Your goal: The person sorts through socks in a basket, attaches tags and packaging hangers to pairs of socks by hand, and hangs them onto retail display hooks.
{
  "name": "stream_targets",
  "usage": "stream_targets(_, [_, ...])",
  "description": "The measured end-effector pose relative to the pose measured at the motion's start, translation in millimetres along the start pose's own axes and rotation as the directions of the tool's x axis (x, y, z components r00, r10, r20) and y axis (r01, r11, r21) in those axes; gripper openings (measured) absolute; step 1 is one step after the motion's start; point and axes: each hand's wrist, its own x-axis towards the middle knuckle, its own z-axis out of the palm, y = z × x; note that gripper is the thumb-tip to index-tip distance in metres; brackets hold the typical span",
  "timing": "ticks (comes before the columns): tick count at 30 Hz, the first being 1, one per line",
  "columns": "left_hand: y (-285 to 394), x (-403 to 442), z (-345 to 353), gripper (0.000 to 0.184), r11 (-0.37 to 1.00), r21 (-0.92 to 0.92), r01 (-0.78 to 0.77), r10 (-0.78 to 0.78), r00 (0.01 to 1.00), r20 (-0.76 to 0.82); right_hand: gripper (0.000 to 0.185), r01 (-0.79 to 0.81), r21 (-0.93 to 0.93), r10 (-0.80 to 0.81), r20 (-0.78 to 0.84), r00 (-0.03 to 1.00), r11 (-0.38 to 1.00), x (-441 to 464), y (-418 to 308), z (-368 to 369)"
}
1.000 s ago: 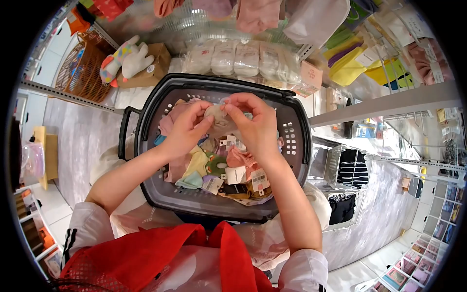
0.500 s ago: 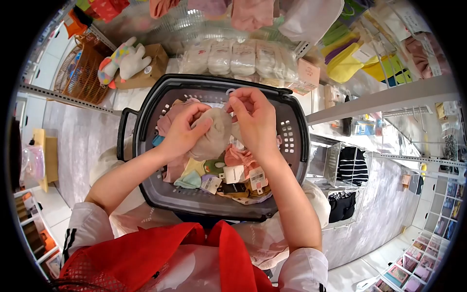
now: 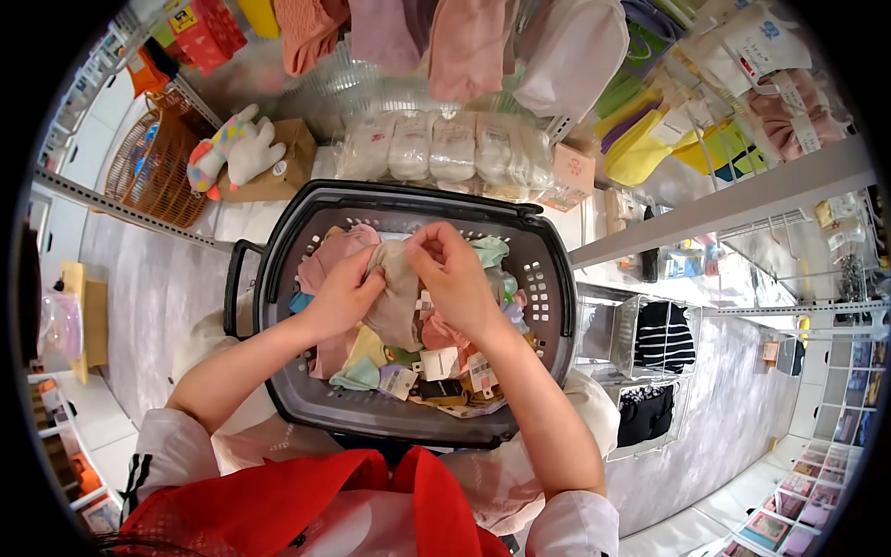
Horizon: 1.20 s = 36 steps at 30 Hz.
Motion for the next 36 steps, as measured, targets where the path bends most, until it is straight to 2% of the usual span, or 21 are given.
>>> stream_targets(3, [2.6,-0.4,-1.7,0.016,1.000,0.027,-0.013,0.013,1.000,-0.020,0.016,0.075,-0.101,-0.075,0.002,0.997,0.992,-1.2,2.5,0.7])
stream_targets(6, [7.8,-0.5,-2.5,0.015,0.999,0.037,-0.033,0.034,0.999,-0.040,0.018,0.053,-0.171,-0.050,0.024,0.998,0.984,-2.3,-2.3,0.3])
stream_targets(9, [4.8,1.0,-4.1,0.017,0.997,0.077,-0.032,0.034,0.999,-0.034,0.020,0.042,-0.185,-0.049,-0.035,0.998,0.982,-1.4,-4.9,-1.5])
stream_targets(13, [7.6,2.9,-8.1,0.023,0.996,0.085,-0.012,0.016,0.999,-0.042,0.020,0.124,-0.254,-0.179,-0.206,0.962,0.959,0.1,-5.8,-0.2])
stream_targets(15, [10.6,4.4,-9.0,0.025,0.989,0.118,-0.090,0.098,0.993,-0.062,0.019,0.136,-0.340,-0.231,-0.259,0.938,0.930,-2.2,-13.2,0.5])
stream_targets(16, [11.7,4.7,-10.1,0.025,0.983,0.135,-0.125,0.136,0.988,-0.071,0.017,0.152,-0.294,-0.236,-0.275,0.932,0.944,-1.9,-13.9,-0.5])
stream_targets(19, [15.0,4.8,-17.1,0.024,0.983,0.179,-0.041,0.047,0.999,-0.028,0.016,0.182,-0.263,-0.258,-0.295,0.920,0.948,-0.5,-12.7,-3.0])
stream_targets(20, [12.8,3.7,-17.9,0.023,0.995,0.095,-0.029,0.030,1.000,-0.005,0.016,0.203,-0.246,-0.273,-0.295,0.916,0.948,1.0,-6.2,-10.2])
stream_targets(22, [8.6,2.4,-19.3,0.020,0.997,-0.073,-0.006,0.009,0.999,0.045,0.017,0.148,-0.176,-0.207,-0.391,0.897,0.973,4.4,-6.0,-22.7])
stream_targets(25, [17.9,-5.8,-23.2,0.014,0.894,-0.321,0.313,-0.244,0.940,0.237,0.020,0.114,-0.003,-0.103,-0.455,0.884,0.993,6.3,-13.0,-32.3])
stream_targets(28, [10.4,-6.4,-13.2,0.014,0.934,-0.321,0.155,-0.111,0.982,0.153,0.022,0.118,0.096,-0.060,-0.467,0.882,0.988,5.9,-17.8,-32.9])
stream_targets(31, [1.9,-6.1,-6.9,0.020,0.918,-0.366,0.150,-0.105,0.984,0.141,0.023,0.119,0.173,-0.025,-0.466,0.884,0.978,5.5,-16.4,-28.1])
stream_targets(34, [3.0,-5.6,-2.9,0.031,0.854,-0.426,0.298,-0.198,0.945,0.262,0.022,0.095,0.191,-0.001,-0.443,0.896,0.977,6.1,-12.8,-27.1])
stream_targets(36, [3.8,-6.0,1.7,0.034,0.901,-0.344,0.263,-0.190,0.954,0.232,0.020,0.076,0.211,0.020,-0.422,0.906,0.974,4.3,-13.5,-22.3])
